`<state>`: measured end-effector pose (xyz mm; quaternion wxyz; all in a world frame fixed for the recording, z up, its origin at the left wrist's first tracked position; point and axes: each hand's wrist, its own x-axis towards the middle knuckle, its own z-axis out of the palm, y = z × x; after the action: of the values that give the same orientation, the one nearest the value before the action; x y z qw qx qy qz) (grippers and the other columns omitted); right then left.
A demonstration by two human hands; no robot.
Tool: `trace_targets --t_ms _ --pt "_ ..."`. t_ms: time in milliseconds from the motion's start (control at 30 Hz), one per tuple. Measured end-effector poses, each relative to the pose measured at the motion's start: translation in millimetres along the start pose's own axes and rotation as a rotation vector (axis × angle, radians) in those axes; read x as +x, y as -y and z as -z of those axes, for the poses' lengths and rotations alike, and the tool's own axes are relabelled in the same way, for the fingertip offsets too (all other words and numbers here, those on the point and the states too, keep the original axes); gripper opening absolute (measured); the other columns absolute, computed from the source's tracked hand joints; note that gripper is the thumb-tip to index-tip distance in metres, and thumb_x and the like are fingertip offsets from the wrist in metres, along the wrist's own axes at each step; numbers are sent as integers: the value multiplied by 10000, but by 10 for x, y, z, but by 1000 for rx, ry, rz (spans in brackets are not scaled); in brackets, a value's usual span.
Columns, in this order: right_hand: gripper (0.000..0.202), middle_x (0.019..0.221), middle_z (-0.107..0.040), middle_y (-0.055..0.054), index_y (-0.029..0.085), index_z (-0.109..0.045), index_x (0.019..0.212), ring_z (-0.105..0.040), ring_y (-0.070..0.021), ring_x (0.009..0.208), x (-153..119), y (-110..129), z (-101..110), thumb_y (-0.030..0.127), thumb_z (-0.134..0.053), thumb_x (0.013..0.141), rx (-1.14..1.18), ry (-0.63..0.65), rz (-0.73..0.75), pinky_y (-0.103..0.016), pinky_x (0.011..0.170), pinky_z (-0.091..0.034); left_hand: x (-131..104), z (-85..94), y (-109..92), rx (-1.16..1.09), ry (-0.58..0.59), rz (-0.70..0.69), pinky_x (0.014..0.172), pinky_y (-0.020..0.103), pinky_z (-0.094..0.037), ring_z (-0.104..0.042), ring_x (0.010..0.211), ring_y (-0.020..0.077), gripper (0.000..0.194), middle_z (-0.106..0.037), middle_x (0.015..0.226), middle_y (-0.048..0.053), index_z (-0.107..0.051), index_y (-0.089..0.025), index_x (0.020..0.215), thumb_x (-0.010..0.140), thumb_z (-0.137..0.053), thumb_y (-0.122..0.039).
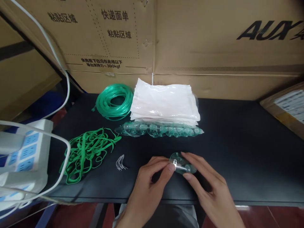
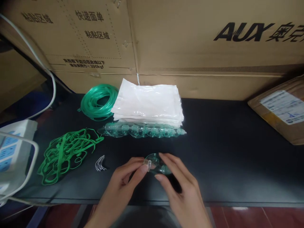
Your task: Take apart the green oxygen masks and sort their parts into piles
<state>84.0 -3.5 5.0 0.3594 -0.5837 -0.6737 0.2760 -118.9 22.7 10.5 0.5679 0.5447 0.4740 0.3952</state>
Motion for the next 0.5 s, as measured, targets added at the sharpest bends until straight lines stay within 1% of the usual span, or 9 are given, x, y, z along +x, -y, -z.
trace_targets --t_ms 67,100,167,233,267,333,433,500 --pt "350 1372 -719 -51 345 -715 1384 -720 -238 1255 43 42 -38 354 -676 1036 59 36 -16 -332 1063 -597 -15 23 -16 9 -25 -33 1062 355 -510 -671 1189 223 222 -773 1204 41 -852 -307 1093 1076 -634 -346" --pt "335 1356 -729 -48 347 -734 1357 -730 -235 1236 60 65 -52 356 -694 1025 83 34 -23 -321 1052 -602 -26 38 -26 17 -26 -39 1057 352 -510 -667 1192 225 219 -774 1190 41 -856 -308 1076 1071 -641 -345" --pt "310 1331 -744 -38 359 -765 1306 -743 -226 1212 85 104 -57 344 -735 997 124 12 -35 -293 1028 -610 -54 71 -41 31 -1 -14 982 335 -529 -686 1103 216 222 -778 1104 35 -860 -310 1048 1067 -644 -362" --pt "299 1322 -747 -29 372 -784 1268 -744 -218 1212 95 130 -35 316 -764 974 167 10 -34 -268 1015 -612 -89 100 -44 40 44 49 873 313 -535 -686 963 197 237 -767 985 21 -861 -321 1043 1068 -639 -402" --pt "303 1324 -743 -30 374 -787 1260 -742 -216 1217 95 136 -18 302 -773 967 188 19 -32 -262 1013 -612 -106 113 -42 28 60 83 850 306 -530 -678 930 192 233 -762 958 15 -859 -332 1061 1063 -643 -420" --pt "316 1337 -732 -35 374 -787 1258 -737 -213 1224 87 136 18 284 -786 955 219 45 -31 -255 1012 -613 -136 135 -34 -27 96 148 873 306 -528 -671 948 193 215 -771 996 7 -846 -366 1137 1045 -667 -441" --pt "323 1346 -725 -30 381 -787 1253 -736 -201 1223 66 117 48 281 -798 946 245 66 -55 -229 1001 -609 -162 171 -33 -109 145 217 920 320 -531 -668 1000 204 248 -786 1102 6 -818 -395 1233 1016 -699 -412" --pt "311 1347 -729 -34 375 -792 1248 -735 -204 1230 57 102 46 292 -796 949 264 72 -87 -227 998 -608 -168 197 -38 -109 157 234 883 307 -536 -665 973 203 268 -780 1050 12 -816 -390 1244 1001 -704 -372"
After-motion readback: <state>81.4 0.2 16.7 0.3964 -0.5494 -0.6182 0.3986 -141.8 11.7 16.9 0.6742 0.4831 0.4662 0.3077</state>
